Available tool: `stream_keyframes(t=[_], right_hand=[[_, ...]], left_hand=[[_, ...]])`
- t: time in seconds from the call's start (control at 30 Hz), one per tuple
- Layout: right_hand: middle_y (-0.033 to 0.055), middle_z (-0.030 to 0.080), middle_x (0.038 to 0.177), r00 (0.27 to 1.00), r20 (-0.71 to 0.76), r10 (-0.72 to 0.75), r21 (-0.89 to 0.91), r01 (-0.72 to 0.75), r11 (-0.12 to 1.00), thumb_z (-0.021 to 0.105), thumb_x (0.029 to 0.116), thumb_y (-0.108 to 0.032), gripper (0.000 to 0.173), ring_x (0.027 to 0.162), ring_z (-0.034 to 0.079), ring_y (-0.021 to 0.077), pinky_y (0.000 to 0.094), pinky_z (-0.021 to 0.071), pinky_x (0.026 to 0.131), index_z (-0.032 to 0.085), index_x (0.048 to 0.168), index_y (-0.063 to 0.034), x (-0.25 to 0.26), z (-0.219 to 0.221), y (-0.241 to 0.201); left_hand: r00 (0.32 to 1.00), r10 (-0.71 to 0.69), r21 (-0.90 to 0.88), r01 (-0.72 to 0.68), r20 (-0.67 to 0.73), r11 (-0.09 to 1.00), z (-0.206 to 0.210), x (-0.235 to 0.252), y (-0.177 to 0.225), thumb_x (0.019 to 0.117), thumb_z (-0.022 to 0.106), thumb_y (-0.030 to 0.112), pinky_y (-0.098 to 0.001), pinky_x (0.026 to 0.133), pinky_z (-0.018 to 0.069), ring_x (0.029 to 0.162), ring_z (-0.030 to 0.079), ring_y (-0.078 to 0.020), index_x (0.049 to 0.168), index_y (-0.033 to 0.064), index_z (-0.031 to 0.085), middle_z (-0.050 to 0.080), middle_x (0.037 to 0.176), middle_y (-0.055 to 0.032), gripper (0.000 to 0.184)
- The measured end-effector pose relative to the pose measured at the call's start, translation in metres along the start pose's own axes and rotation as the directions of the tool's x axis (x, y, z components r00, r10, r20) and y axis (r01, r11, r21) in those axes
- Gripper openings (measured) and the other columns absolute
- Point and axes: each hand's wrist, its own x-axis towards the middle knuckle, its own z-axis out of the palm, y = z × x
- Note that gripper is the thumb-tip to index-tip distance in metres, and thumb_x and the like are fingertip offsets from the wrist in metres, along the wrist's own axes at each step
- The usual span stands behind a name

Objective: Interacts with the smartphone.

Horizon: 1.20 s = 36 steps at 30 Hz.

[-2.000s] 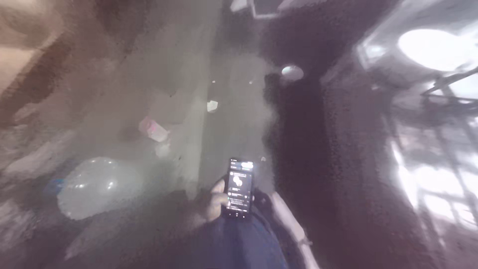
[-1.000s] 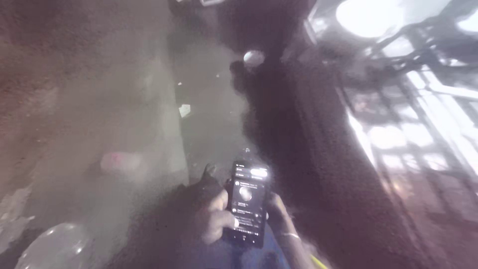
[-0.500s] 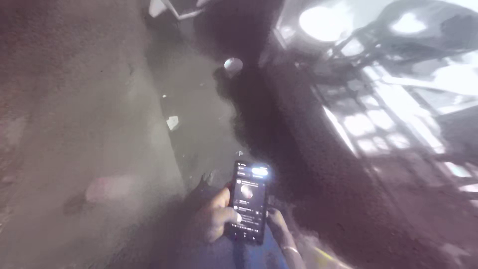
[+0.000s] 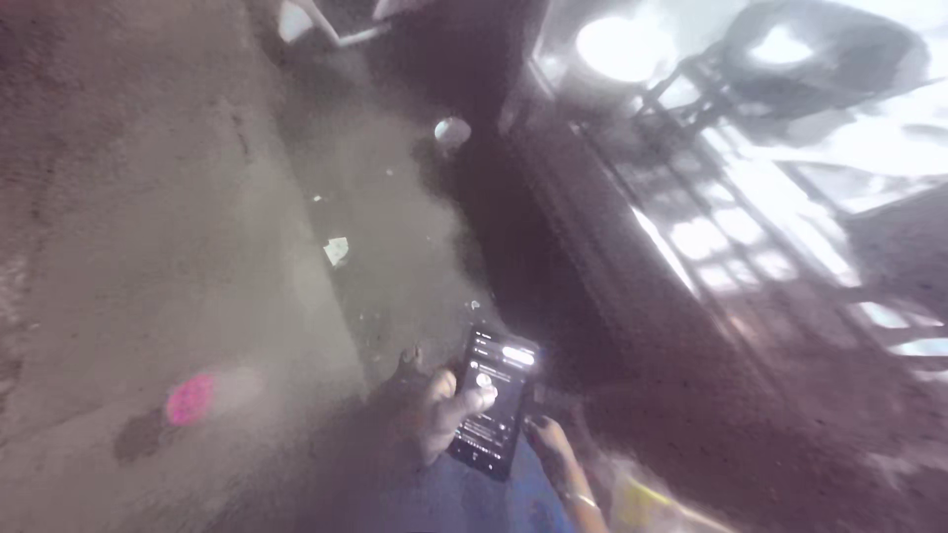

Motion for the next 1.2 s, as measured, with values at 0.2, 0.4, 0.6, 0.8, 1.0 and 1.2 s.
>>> stream_keyframes(t=[0.2,0.4,0.6,0.8,1.0,1.2], right_hand=[[0.0164,0.072,0.111,1.000,0.004,0.001,-0.001,-0.001,1.000,0.070,0.0973,-0.028,0.031,0.101,0.070,0.0288,0.0499,0.0560,0.092,0.070,0.120,-0.0074,-0.007,0.005,-0.003],[0.0175,0.072,0.110,1.000,0.006,-0.014,-0.040,0.014,0.999,0.068,0.0978,-0.029,0.033,0.100,0.070,0.0304,0.0519,0.0562,0.092,0.070,0.121,-0.0058,-0.016,0.006,-0.022],[0.0182,0.072,0.112,0.999,0.011,-0.032,-0.100,0.033,0.994,0.067,0.0982,-0.030,0.033,0.103,0.070,0.0316,0.0541,0.0547,0.094,0.070,0.120,-0.0058,-0.016,0.001,-0.038],[0.0180,0.071,0.113,0.999,0.032,0.001,-0.011,-0.001,1.000,0.065,0.1000,-0.026,0.032,0.100,0.070,0.0298,0.0508,0.0566,0.091,0.067,0.125,-0.0060,-0.008,0.005,-0.041],[0.0193,0.071,0.113,0.999,0.034,0.017,0.003,-0.017,1.000,0.066,0.0999,-0.025,0.032,0.102,0.069,0.0317,0.0518,0.0550,0.093,0.068,0.124,-0.0044,-0.016,0.016,-0.047],[0.0174,0.071,0.117,0.999,-0.042,0.026,-0.015,-0.027,1.000,0.074,0.0927,-0.026,0.039,0.104,0.070,0.0307,0.0523,0.0571,0.093,0.068,0.127,-0.0077,-0.002,0.022,-0.038]], left_hand=[[1.000,-0.029,-0.021,0.029,-0.001,0.999,-0.007,0.002,0.002,0.0948,0.057,0.003,-0.0338,0.088,0.0585,0.094,0.070,-0.0129,0.121,0.0020,0.057,0.071,0.103,-0.0044,0.026],[0.998,-0.026,0.043,0.028,-0.054,0.999,-0.007,0.004,0.003,0.0953,0.058,0.004,-0.0336,0.087,0.0597,0.093,0.071,-0.0139,0.122,-0.0007,0.057,0.072,0.102,-0.0060,0.028],[0.999,-0.017,0.022,0.018,-0.037,1.000,-0.011,0.008,-0.001,0.0964,0.058,0.006,-0.0364,0.088,0.0596,0.094,0.071,-0.0160,0.122,-0.0018,0.058,0.072,0.104,-0.0080,0.026],[0.992,-0.090,-0.004,0.090,-0.086,0.996,-0.011,0.013,0.005,0.0905,0.055,-0.001,-0.0345,0.090,0.0587,0.097,0.070,-0.0137,0.124,-0.0006,0.053,0.071,0.107,-0.0057,0.034],[0.979,-0.149,0.076,0.161,-0.140,0.984,-0.017,0.019,0.013,0.0883,0.057,-0.001,-0.0312,0.097,0.0548,0.110,0.065,-0.0106,0.135,-0.0006,0.047,0.067,0.120,-0.0052,0.048],[0.916,-0.223,0.114,0.274,-0.335,0.955,-0.020,0.031,0.023,0.0823,0.045,-0.007,-0.0258,0.074,0.0568,0.082,0.066,-0.0064,0.108,0.0016,0.056,0.066,0.091,-0.0026,0.030]])
